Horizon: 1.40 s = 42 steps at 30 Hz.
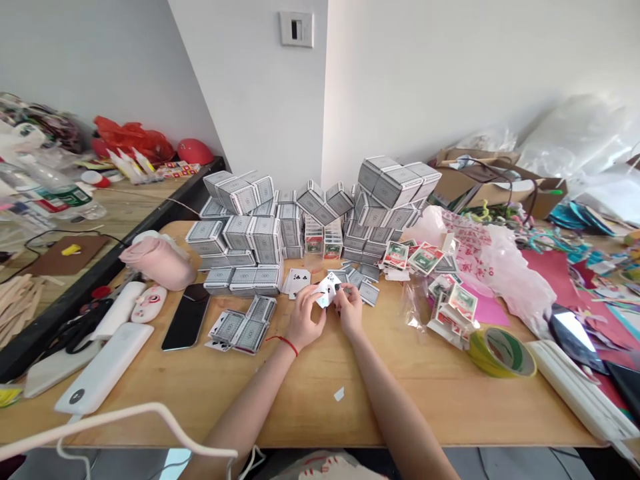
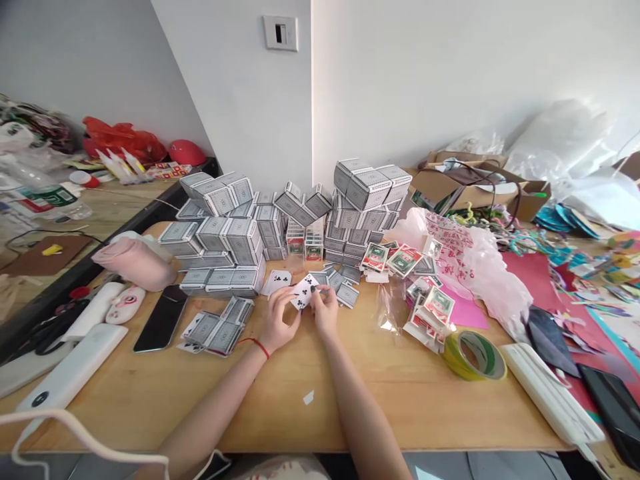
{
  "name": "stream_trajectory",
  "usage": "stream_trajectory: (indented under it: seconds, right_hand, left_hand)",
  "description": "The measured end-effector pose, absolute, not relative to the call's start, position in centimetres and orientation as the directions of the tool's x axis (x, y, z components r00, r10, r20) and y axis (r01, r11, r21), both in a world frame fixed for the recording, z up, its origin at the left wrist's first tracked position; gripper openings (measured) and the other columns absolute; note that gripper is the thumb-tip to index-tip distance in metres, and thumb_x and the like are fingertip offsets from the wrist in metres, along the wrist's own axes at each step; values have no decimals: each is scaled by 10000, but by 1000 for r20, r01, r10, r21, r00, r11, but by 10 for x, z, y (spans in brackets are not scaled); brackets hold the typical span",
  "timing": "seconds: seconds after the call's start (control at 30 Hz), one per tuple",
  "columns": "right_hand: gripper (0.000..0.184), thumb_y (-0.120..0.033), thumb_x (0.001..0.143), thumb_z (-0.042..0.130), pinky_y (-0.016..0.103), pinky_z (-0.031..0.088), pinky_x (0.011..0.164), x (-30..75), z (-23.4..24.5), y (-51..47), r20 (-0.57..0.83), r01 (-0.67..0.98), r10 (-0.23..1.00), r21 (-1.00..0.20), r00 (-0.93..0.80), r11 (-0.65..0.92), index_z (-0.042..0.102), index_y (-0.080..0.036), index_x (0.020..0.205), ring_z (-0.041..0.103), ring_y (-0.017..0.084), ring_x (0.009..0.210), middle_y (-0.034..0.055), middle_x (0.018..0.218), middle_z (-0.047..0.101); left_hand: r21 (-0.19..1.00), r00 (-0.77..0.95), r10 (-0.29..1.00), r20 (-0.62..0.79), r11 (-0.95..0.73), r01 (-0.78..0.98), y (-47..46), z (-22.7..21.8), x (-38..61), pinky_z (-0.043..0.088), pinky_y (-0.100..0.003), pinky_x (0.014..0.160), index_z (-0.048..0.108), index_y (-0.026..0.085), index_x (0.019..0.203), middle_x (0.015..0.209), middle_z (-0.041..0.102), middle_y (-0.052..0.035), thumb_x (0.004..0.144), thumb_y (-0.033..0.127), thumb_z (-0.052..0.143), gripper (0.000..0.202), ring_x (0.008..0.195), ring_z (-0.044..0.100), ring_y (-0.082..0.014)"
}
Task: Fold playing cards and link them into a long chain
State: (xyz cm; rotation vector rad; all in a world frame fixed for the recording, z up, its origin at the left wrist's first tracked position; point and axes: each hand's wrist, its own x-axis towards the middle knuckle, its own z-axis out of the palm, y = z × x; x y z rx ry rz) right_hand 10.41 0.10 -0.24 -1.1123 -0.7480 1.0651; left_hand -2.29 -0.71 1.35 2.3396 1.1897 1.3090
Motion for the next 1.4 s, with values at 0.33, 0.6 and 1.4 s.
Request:
stream_trajectory:
  seconds: [0.33, 0.6, 1.4]
  right_hand:
    - [303, -430, 653, 626, 184, 176, 323, 126, -11, 9, -67, -171, 962, -985, 265, -22, 504, -161, 723, 284, 49, 322, -84, 405, 430]
    - [264, -382, 635, 657, 208, 381, 404, 158, -10, 20, -62, -501, 956, -860, 286, 94, 498, -188, 715, 482, 87, 412, -42, 507, 533]
    - [301, -231, 661, 534, 196, 323, 336, 157, -15, 21, 64, -167, 958, -979, 281, 115, 471, -225, 954, 400, 74, 376, -64, 583, 433]
  left_hand:
    - [705, 271, 817, 509, -576, 413, 6, 6, -23, 488, -372, 844, 411, 202, 1112, 1280, 363, -129, 728, 122, 481, 398, 1172, 408, -228]
    - [632, 409, 807, 425, -588, 505, 26, -13, -10, 327, -464, 993, 357, 176, 1195, 1232, 423, -129, 688, 160, 589, 558, 1218, 332, -258]
    - [805, 255, 899, 357, -434, 404, 32, -14, -15, 330, -388, 984, 400, 218, 1171, 1215, 481, -66, 652, 114, 617, 572, 1154, 427, -202]
